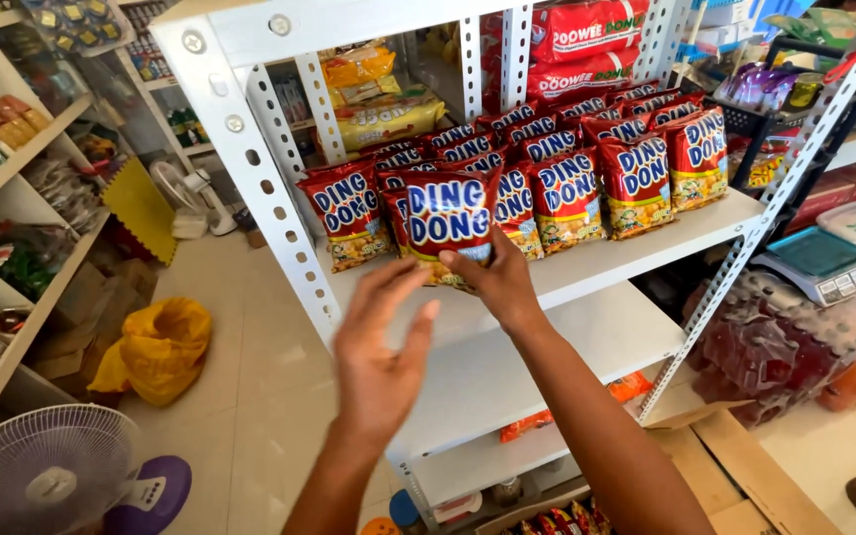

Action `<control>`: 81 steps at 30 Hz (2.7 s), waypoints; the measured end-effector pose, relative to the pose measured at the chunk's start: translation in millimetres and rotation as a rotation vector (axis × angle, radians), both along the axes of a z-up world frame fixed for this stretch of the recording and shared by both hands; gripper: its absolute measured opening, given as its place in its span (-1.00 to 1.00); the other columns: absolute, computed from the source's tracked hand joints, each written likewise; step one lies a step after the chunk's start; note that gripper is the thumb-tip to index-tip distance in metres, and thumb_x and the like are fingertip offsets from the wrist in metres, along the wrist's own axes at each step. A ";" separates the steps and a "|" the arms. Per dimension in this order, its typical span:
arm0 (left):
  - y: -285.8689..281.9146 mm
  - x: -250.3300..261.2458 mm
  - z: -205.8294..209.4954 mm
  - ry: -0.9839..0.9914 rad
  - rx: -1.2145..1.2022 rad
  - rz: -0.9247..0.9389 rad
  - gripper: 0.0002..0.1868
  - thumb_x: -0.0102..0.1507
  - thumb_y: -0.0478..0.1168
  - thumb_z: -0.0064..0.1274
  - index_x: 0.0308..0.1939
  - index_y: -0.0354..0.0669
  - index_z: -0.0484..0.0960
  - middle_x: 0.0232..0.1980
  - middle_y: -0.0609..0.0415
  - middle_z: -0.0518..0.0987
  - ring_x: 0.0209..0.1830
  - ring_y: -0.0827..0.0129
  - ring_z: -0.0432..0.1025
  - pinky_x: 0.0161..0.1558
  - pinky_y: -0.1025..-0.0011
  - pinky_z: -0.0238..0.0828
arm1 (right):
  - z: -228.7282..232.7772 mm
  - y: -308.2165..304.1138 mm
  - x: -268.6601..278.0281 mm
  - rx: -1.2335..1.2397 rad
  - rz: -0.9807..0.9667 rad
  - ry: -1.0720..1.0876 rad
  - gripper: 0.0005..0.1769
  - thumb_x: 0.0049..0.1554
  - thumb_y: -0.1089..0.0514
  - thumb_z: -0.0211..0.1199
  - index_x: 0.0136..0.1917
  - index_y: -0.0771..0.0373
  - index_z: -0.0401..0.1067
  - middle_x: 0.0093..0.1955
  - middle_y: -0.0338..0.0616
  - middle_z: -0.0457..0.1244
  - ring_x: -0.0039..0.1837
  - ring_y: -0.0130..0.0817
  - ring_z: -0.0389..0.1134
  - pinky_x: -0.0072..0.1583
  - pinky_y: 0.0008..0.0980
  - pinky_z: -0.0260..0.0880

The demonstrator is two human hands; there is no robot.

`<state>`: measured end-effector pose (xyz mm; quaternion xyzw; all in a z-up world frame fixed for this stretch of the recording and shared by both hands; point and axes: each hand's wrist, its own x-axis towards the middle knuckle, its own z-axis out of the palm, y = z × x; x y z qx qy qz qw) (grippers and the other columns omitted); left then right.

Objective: Stocking bags of snacks from a cardboard box onto a store shelf.

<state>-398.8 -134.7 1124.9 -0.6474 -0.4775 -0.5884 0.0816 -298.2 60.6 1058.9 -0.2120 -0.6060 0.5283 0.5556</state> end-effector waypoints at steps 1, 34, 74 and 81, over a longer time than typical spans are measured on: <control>-5.5 -8.5 4.1 -0.048 0.082 -0.034 -0.66 0.27 -0.40 0.20 0.13 -0.31 0.61 0.20 -0.14 0.59 0.23 0.12 0.51 0.28 0.25 0.44 | -1.4 4.0 -5.7 0.018 0.022 -0.012 -0.36 0.02 0.06 0.52 0.29 0.31 0.40 0.12 -0.14 0.42 0.12 -0.45 0.41 0.16 -0.37 0.46; 126.0 -180.3 -82.2 -0.778 -0.459 -0.304 -0.32 -0.01 -0.25 0.41 0.18 -0.16 0.55 0.05 0.11 0.67 -0.02 0.44 0.59 -0.04 0.47 0.60 | -30.2 -21.1 -88.4 0.245 -0.256 -0.383 -0.37 0.01 0.18 0.47 0.33 0.27 0.37 0.12 -0.04 0.41 0.08 -0.23 0.46 0.07 -0.31 0.47; 186.7 -224.5 -151.2 -0.695 -0.386 -0.291 -0.31 0.14 -0.14 0.40 0.21 -0.37 0.41 0.15 -0.04 0.60 0.15 0.34 0.50 0.19 0.37 0.49 | -51.7 -23.1 -85.8 0.312 -0.230 -0.578 -0.47 0.10 0.38 0.19 0.36 0.35 0.38 0.34 0.18 0.30 0.26 0.12 0.37 0.25 -0.14 0.39; 183.9 -223.6 -154.0 -0.618 -0.334 -0.284 -0.25 0.17 -0.11 0.38 0.29 -0.39 0.36 0.19 -0.05 0.55 0.18 0.34 0.47 0.21 0.34 0.46 | -49.3 -38.1 -66.0 0.361 -0.210 -0.519 -0.45 0.10 0.38 0.17 0.38 0.31 0.38 0.38 0.18 0.27 0.33 0.12 0.33 0.31 -0.13 0.36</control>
